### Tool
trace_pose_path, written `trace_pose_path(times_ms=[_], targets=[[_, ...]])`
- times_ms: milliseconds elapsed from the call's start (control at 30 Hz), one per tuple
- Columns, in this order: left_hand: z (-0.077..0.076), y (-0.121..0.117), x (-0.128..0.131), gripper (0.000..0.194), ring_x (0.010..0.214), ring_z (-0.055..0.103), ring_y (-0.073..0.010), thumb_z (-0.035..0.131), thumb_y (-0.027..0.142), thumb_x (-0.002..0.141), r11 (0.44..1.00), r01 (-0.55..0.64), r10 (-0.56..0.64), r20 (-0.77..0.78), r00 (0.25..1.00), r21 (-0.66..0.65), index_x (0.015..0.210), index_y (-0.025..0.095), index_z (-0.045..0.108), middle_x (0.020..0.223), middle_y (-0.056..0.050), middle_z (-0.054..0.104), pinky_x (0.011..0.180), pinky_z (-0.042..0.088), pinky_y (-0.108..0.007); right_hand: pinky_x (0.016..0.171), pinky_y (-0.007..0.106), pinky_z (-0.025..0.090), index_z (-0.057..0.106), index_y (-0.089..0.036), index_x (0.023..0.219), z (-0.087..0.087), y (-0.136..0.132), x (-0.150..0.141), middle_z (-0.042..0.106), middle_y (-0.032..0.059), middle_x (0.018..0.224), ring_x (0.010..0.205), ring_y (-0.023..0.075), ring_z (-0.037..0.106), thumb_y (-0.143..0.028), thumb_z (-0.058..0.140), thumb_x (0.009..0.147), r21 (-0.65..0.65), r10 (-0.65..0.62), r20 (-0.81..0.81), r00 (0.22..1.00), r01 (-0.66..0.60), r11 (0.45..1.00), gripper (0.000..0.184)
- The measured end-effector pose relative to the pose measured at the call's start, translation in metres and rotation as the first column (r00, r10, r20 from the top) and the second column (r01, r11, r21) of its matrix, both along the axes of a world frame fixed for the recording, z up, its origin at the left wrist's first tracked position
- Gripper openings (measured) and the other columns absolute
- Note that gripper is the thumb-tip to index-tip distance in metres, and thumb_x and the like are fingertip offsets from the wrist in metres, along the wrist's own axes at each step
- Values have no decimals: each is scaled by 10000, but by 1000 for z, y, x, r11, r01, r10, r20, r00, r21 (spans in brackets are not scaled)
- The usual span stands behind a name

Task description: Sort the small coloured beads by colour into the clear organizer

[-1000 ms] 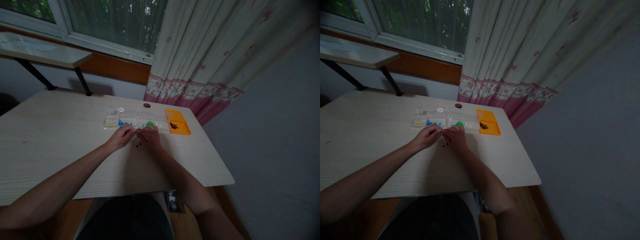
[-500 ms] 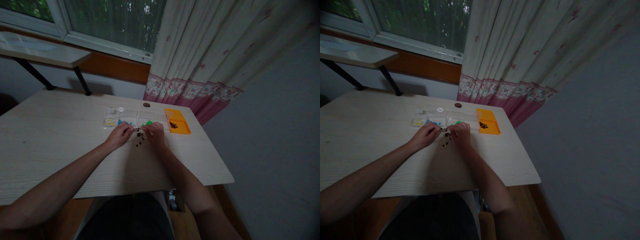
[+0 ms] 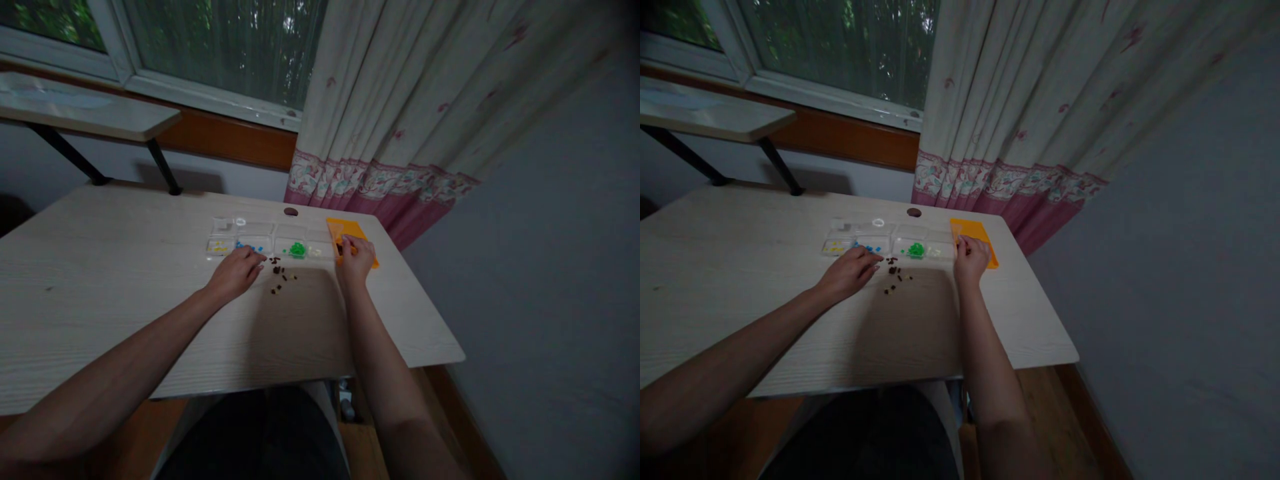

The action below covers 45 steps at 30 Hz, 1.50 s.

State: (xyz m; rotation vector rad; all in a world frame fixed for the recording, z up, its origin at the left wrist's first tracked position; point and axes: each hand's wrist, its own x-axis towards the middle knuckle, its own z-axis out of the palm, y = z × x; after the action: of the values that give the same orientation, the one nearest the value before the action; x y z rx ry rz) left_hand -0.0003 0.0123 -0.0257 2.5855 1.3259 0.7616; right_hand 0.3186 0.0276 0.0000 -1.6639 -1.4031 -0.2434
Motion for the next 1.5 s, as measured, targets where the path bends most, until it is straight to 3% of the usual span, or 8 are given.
trace_pose_path(times_ms=[333,500,667,800,967,1133,1267,1500], targets=[[4,0,0,166,931,566,-232,495,287,935,999,24,-23,21,1000,-38,971,202,632,965,-81,590,846,460,-373,783,374,395,748,-162,779,-24,15,37,652,115,857,853,236,488,-395,457,906,-102,-235,61,970,240,965,394],[5,0,1,132,901,567,-231,516,281,922,999,8,-7,22,1000,-48,929,196,616,916,-73,592,820,455,-367,791,414,460,711,-150,776,-16,12,27,637,130,872,890,245,536,-402,436,958,-154,-168,94,981,181,971,415],[7,-1,2,191,855,572,-234,499,325,940,997,-17,18,8,1000,-69,871,187,611,872,-83,604,783,458,-364,887,421,543,615,-166,1187,-4,5,19,610,112,1223,1050,218,612,-373,556,961,-171,-120,88,989,134,976,312],[7,-2,4,217,838,575,-227,478,331,950,997,-14,16,25,1000,-78,845,189,605,848,-77,614,760,453,-348,854,420,487,694,-147,1071,-2,2,7,669,133,1093,979,233,589,-335,457,986,-167,-79,95,992,94,981,314],[2,-1,7,240,789,577,-194,484,379,949,992,-25,49,199,979,-122,836,198,595,837,-52,622,717,441,-317,912,392,376,749,-215,997,-3,-9,-35,711,79,966,966,223,554,-323,487,967,-98,210,206,956,-194,976,285],[4,-2,12,291,712,541,-161,469,402,954,986,-25,79,329,941,-165,779,196,577,763,-22,591,665,409,-284,923,374,335,745,-278,1005,-3,-24,-85,719,29,927,963,202,560,-374,537,965,-187,545,316,777,-512,839,232],[10,-4,14,330,693,530,-157,449,410,954,981,-3,76,374,924,-193,728,192,550,723,-12,565,659,398,-281,910,368,326,734,-293,1059,-4,-30,-101,721,23,936,962,199,552,-411,552,959,-259,642,354,680,-589,766,239],[9,-5,15,350,693,527,-155,429,424,955,979,40,41,384,922,-201,752,187,588,740,-15,590,670,397,-278,928,374,332,733,-298,1060,-7,-31,-103,728,24,954,977,197,562,-415,555,960,-281,664,332,669,-602,747,236]])
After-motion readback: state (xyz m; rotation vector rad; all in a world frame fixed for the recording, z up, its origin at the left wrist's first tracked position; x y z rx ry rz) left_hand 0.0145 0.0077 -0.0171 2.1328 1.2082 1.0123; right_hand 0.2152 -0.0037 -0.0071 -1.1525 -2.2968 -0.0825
